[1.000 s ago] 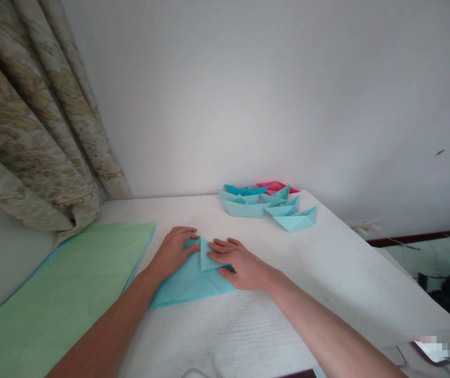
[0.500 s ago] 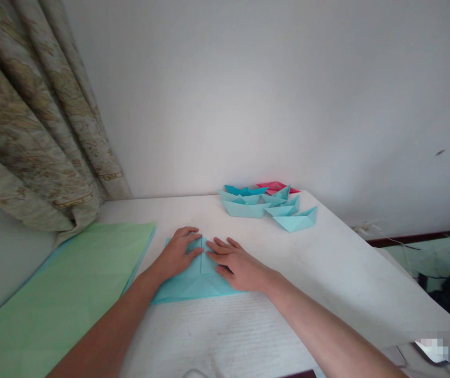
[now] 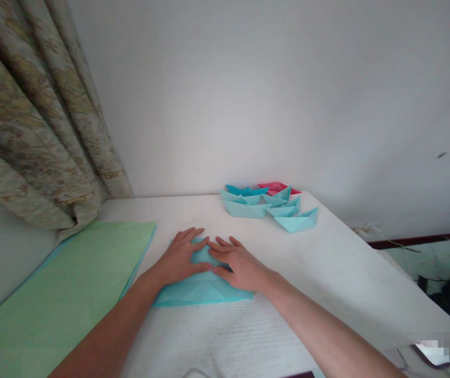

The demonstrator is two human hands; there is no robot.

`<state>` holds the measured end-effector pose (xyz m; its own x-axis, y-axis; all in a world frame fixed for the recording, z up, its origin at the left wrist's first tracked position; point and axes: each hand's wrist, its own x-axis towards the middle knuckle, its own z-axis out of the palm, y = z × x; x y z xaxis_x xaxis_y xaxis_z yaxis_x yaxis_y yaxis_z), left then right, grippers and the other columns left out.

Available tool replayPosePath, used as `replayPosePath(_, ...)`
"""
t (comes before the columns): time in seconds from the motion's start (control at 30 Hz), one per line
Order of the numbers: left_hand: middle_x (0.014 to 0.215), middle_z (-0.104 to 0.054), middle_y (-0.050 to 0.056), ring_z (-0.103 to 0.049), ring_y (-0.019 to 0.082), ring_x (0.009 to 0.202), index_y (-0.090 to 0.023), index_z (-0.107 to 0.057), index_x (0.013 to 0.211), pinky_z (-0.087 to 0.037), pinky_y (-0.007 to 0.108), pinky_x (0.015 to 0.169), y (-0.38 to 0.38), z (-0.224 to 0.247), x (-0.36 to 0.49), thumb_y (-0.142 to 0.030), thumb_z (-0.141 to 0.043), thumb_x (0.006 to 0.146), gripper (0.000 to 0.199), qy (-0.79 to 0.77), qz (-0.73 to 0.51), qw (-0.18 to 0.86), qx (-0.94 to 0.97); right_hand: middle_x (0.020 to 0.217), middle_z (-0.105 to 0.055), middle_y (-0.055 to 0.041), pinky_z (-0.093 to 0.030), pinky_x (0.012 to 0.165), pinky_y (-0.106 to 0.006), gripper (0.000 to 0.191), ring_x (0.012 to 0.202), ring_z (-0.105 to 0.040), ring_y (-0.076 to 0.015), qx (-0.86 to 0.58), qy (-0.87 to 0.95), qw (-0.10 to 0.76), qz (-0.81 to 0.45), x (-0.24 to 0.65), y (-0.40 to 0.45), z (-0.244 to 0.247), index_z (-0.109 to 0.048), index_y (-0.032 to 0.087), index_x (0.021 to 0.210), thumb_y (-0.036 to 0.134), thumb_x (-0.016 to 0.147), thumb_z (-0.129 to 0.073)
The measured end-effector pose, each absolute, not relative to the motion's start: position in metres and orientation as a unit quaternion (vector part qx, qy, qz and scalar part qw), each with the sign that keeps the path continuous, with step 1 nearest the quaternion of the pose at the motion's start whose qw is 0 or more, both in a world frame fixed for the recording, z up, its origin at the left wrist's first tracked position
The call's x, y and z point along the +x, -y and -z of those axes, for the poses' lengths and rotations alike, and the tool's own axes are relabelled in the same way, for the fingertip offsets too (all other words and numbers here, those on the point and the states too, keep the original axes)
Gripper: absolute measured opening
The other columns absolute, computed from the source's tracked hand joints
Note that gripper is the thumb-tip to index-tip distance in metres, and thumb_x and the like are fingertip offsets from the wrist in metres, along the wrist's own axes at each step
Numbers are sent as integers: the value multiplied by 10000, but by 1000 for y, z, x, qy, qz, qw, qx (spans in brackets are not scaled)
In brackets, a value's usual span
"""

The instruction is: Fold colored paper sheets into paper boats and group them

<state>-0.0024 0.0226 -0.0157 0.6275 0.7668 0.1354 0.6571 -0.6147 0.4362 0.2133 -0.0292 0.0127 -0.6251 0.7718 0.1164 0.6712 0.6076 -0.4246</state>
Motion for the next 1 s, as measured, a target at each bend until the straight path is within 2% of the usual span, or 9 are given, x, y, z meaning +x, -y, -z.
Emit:
replayPosePath(0.1,1527,-219,98,-152,379,1382,-321,-374,1389,-74,619,1064,-20,9,-4,-701,-559,672,832,-426,-95,182,881,1463,-341,-65,-157,1110,-488,496,1372,-242,-248,-416,882,135,-174,214,29,-13,-414,207,1367,283,884,-498)
replayPosePath(0.27,1550,-55,70,-6,352,1403,-336,-230,1437,-7,638,1056,-17,0,-6,-766,-496,651,935,-429,-21,186,884,1448,-370,-55,-153,1109,-498,508,1369,-250,-246,-425,879,123,-176,215,28,-15,-429,214,1357,303,865,-521)
replayPosePath(0.47,1542,6,73,56,347,1394,-334,-219,1439,10,647,1047,-13,-2,-4,-768,-490,652,938,-424,-4,191,885,1408,-436,-40,-187,1098,-491,447,1348,-300,-240,-429,878,137,-165,214,29,-17,-477,233,1320,280,875,-496)
replayPosePath(0.6,1542,-24,67,44,358,1391,-326,-306,1410,19,646,1047,-12,-6,-3,-735,-549,639,906,-422,-18,214,881,1362,-496,-12,-211,1083,-496,379,1330,-334,-246,-431,876,143,-164,215,28,-18,-544,266,1254,254,881,-483)
replayPosePath(0.73,1537,-74,47,5,337,1401,-359,-558,1232,24,629,1055,-14,-11,-4,-706,-576,650,678,-423,-42,252,869,1316,-544,2,-231,1070,-495,337,1312,-363,-254,-440,872,143,-163,215,27,-17,-589,282,1200,251,879,-491)
replayPosePath(0.8,1534,-92,34,5,336,1401,-372,-630,1136,49,636,1046,-14,-13,-4,-688,-601,646,583,-420,-50,270,865,1320,-542,3,-233,1068,-493,345,1312,-363,-255,-441,872,140,-160,215,27,-18,-584,284,1207,251,873,-502)
replayPosePath(1.0,1527,-133,2,-1,323,1405,-401,-680,1024,96,626,1042,-13,-13,-3,-653,-625,657,450,-396,-58,290,869,1383,-474,-8,-205,1078,-498,383,1334,-321,-254,-428,880,137,-154,213,31,-19,-540,265,1252,249,872,-495)
